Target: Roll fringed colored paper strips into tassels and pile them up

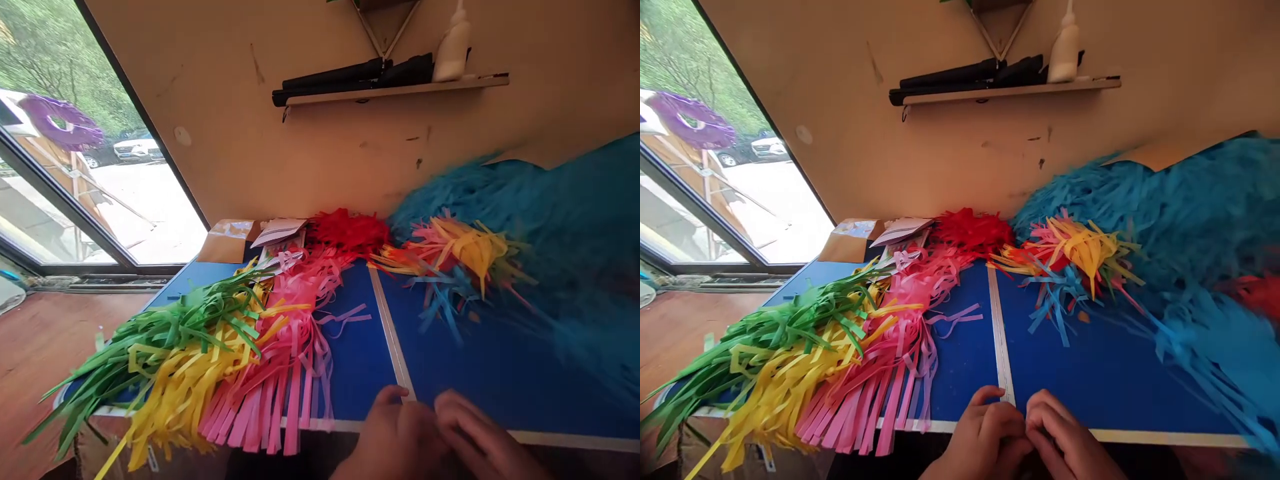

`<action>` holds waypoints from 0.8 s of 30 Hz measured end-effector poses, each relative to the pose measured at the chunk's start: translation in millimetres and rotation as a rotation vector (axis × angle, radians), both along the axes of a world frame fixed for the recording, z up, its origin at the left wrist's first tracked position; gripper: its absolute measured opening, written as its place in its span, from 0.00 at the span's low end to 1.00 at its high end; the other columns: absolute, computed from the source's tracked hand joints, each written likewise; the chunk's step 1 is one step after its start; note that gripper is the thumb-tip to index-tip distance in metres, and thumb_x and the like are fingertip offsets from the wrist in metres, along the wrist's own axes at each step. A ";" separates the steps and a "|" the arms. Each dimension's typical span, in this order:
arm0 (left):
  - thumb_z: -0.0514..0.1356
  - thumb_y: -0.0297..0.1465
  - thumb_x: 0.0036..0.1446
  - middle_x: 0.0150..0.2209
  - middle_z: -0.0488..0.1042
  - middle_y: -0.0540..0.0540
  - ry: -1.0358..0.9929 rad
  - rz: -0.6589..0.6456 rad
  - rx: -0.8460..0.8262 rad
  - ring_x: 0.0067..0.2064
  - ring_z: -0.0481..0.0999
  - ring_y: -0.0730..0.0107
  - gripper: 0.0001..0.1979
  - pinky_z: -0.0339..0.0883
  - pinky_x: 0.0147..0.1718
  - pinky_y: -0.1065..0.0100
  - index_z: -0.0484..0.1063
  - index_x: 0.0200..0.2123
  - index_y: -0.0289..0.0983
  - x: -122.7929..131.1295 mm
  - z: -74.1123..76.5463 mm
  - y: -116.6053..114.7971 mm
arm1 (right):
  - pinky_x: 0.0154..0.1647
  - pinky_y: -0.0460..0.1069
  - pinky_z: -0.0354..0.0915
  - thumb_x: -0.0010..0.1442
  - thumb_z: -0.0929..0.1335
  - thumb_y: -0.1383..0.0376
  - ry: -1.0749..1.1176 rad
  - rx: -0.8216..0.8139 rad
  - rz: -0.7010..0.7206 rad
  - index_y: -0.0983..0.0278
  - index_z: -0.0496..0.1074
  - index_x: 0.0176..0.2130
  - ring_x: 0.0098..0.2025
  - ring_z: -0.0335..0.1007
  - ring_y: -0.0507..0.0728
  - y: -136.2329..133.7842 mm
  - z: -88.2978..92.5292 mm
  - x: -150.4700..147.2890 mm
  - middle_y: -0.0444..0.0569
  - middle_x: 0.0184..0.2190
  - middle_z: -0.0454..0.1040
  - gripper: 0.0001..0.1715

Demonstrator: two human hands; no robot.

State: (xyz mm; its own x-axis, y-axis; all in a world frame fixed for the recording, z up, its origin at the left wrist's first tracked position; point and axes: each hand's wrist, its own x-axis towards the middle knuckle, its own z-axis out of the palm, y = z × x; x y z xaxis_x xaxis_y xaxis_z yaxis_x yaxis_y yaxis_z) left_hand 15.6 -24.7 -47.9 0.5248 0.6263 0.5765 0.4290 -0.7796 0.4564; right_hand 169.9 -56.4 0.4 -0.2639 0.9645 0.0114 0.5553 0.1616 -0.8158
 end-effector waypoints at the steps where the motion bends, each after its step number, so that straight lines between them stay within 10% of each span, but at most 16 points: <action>1: 0.56 0.32 0.56 0.19 0.72 0.53 -0.004 0.001 -0.016 0.19 0.70 0.77 0.09 0.68 0.42 0.65 0.65 0.24 0.38 -0.4 0.2 -0.2 | 0.34 0.42 0.63 0.61 0.58 0.55 -0.006 -0.029 0.009 0.61 0.65 0.27 0.32 0.65 0.51 1.3 3.7 0.5 0.45 0.28 0.68 0.17; 16: 0.59 0.26 0.51 0.31 0.78 0.46 -0.067 -0.002 -0.723 0.38 0.73 0.63 0.06 0.65 0.37 0.66 0.74 0.34 0.37 -13.1 42.5 4.6 | 0.39 0.46 0.63 0.63 0.56 0.58 -0.139 0.054 0.016 0.61 0.63 0.29 0.36 0.65 0.51 18.2 30.6 2.2 0.46 0.32 0.68 0.15; 24: 0.53 0.30 0.58 0.31 0.78 0.48 -0.193 -0.047 -0.837 0.32 0.73 0.70 0.10 0.61 0.31 0.73 0.74 0.30 0.36 -17.3 54.0 3.7 | 0.56 0.50 0.56 0.61 0.57 0.69 -0.530 0.255 -0.115 0.66 0.69 0.45 0.53 0.62 0.54 182.1 12.7 7.1 0.53 0.49 0.69 0.16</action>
